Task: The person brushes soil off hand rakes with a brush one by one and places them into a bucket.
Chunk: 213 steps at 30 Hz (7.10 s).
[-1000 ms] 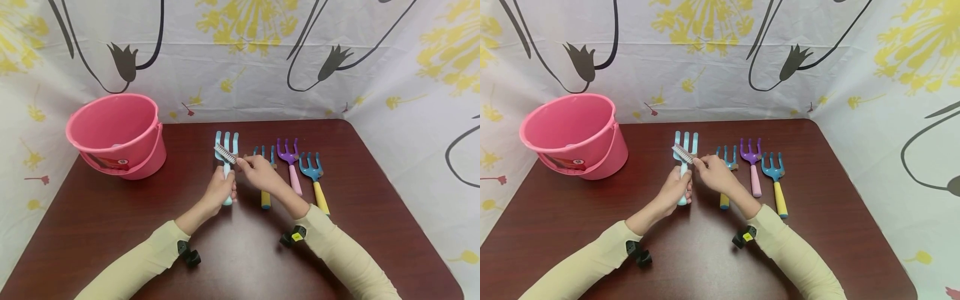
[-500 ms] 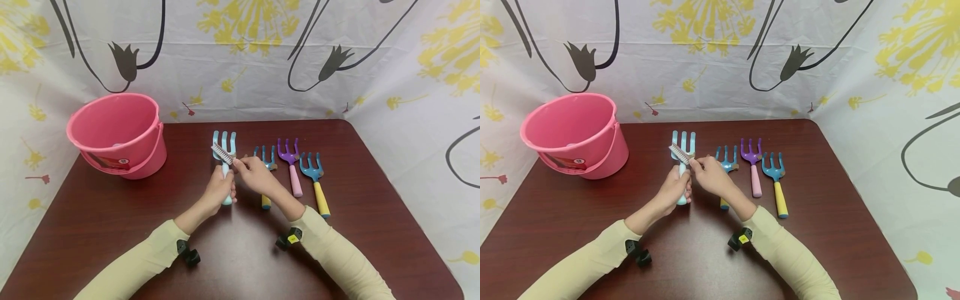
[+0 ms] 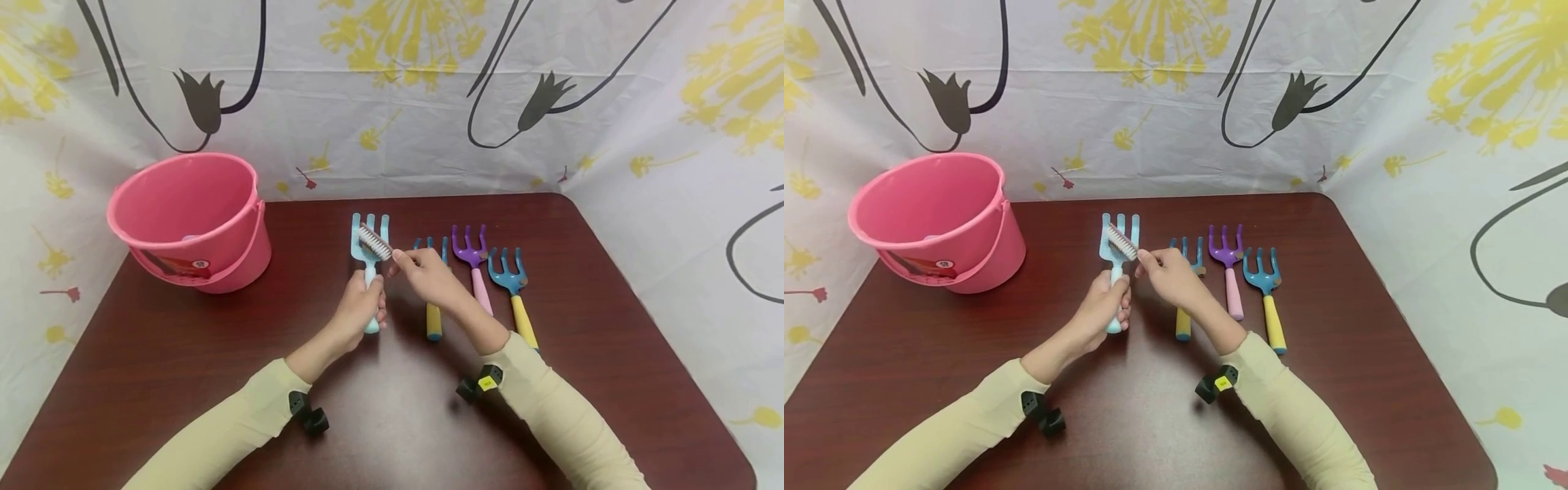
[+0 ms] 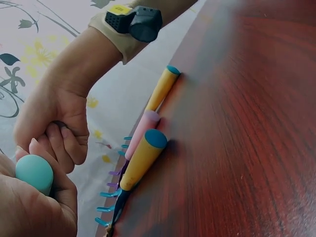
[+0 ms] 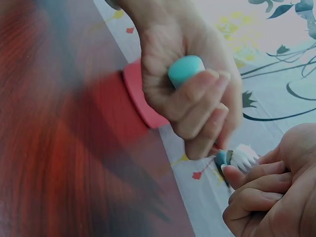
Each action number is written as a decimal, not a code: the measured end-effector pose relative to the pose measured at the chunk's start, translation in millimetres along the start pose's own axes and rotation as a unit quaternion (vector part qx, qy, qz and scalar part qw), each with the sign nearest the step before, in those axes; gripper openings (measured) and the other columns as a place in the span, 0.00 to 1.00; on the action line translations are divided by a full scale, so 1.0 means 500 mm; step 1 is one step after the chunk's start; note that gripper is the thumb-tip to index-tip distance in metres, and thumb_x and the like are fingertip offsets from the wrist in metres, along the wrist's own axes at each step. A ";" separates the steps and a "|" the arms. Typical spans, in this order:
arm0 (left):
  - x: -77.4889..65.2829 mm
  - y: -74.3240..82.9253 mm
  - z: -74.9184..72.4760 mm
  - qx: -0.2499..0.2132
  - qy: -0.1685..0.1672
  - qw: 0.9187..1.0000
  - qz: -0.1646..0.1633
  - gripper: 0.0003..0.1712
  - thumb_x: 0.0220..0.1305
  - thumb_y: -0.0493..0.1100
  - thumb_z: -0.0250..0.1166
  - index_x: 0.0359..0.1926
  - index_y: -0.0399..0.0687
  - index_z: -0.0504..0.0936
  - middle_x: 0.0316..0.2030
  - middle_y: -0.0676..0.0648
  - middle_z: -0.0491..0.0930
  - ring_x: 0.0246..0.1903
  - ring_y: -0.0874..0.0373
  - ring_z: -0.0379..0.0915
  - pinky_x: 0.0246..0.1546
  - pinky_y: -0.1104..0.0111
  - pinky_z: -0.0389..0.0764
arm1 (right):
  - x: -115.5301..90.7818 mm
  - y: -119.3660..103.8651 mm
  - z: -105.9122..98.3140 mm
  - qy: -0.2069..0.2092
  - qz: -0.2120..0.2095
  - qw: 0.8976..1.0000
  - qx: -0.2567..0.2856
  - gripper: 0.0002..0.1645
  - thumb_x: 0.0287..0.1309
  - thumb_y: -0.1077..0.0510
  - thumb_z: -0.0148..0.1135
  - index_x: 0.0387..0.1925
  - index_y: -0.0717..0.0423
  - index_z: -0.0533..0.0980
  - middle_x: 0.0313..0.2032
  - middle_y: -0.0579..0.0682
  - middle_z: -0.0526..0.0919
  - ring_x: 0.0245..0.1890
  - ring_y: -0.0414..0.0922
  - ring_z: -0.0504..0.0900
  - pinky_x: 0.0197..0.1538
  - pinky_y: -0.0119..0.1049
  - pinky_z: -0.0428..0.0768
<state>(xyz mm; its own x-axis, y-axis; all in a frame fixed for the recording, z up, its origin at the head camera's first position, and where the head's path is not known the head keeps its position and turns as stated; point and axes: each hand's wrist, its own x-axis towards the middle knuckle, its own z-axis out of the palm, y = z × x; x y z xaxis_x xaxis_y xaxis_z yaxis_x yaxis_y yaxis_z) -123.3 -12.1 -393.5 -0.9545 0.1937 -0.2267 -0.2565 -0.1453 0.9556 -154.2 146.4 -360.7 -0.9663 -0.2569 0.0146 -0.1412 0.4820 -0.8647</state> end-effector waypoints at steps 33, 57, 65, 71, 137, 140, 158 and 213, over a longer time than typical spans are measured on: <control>-0.006 -0.007 -0.005 0.011 -0.032 0.999 -0.025 0.07 0.79 0.40 0.47 0.44 0.40 0.62 0.21 0.49 0.66 0.12 0.62 0.61 0.12 0.71 0.71 | 0.015 -0.024 0.001 -0.037 -0.055 0.994 0.091 0.26 0.80 0.49 0.45 0.36 0.65 0.79 0.13 0.47 0.61 0.13 0.40 0.58 0.17 0.33 0.57; -0.006 0.015 -0.095 0.075 -0.023 0.995 -0.055 0.19 0.75 0.41 0.55 0.56 0.30 0.77 0.28 0.47 0.71 0.22 0.61 0.64 0.19 0.74 0.70 | -0.012 0.029 -0.073 -0.048 -0.004 0.991 0.122 0.31 0.81 0.43 0.41 0.44 0.66 0.78 0.18 0.50 0.62 0.15 0.42 0.55 0.19 0.34 0.55; -0.008 0.024 -0.111 0.077 -0.064 0.994 -0.036 0.21 0.77 0.43 0.55 0.58 0.28 0.77 0.27 0.47 0.73 0.23 0.61 0.66 0.20 0.75 0.72 | -0.023 0.037 -0.085 -0.052 0.000 0.990 0.134 0.31 0.80 0.43 0.40 0.43 0.65 0.77 0.18 0.50 0.60 0.15 0.42 0.53 0.20 0.36 0.56; -0.004 0.030 -0.113 0.007 -0.098 0.994 -0.049 0.17 0.77 0.44 0.57 0.53 0.32 0.76 0.24 0.48 0.70 0.20 0.63 0.64 0.19 0.76 0.70 | -0.028 0.034 -0.092 -0.038 -0.012 0.991 0.131 0.31 0.80 0.42 0.41 0.43 0.65 0.78 0.19 0.51 0.62 0.17 0.42 0.55 0.21 0.37 0.57; -0.002 -0.007 -0.120 -0.521 -0.371 0.756 -0.140 0.17 0.75 0.43 0.43 0.24 0.50 0.56 0.15 0.56 0.53 0.09 0.67 0.58 0.10 0.80 0.63 | 0.051 0.038 -0.012 0.088 -0.200 0.949 -0.227 0.11 0.74 0.51 0.59 0.44 0.54 0.78 0.23 0.46 0.78 0.18 0.43 0.71 0.19 0.40 0.68; -0.004 -0.005 -0.121 -0.515 -0.368 0.763 -0.129 0.18 0.76 0.44 0.40 0.25 0.50 0.57 0.15 0.56 0.53 0.09 0.67 0.60 0.11 0.80 0.63 | 0.050 0.043 -0.019 0.080 -0.190 0.960 -0.189 0.12 0.74 0.52 0.58 0.46 0.57 0.78 0.25 0.48 0.80 0.18 0.43 0.71 0.21 0.40 0.69; -0.028 0.004 -0.150 -0.369 -0.202 0.897 -0.135 0.21 0.78 0.41 0.37 0.23 0.48 0.61 0.13 0.55 0.59 0.09 0.66 0.59 0.11 0.79 0.63 | 0.035 0.045 -0.031 0.032 -0.172 0.973 -0.150 0.14 0.77 0.54 0.53 0.49 0.61 0.77 0.24 0.47 0.74 0.16 0.42 0.66 0.22 0.39 0.68; -0.169 0.321 -0.363 0.095 -0.005 0.994 -0.052 0.21 0.75 0.49 0.59 0.52 0.38 0.62 0.27 0.48 0.75 0.22 0.60 0.76 0.30 0.70 0.83 | -0.002 0.102 -0.084 -0.006 -0.104 0.984 -0.144 0.22 0.79 0.49 0.49 0.54 0.62 0.79 0.21 0.48 0.69 0.18 0.46 0.67 0.24 0.40 0.68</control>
<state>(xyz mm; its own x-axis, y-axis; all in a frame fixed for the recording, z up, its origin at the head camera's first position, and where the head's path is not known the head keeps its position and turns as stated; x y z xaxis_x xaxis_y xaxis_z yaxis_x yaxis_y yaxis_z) -111.4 -228.1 -255.3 -0.9227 0.2074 -0.3248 -0.3193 0.0607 0.9457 -169.5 206.4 -383.9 -0.9076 -0.3839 0.1700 -0.3932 0.6349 -0.6651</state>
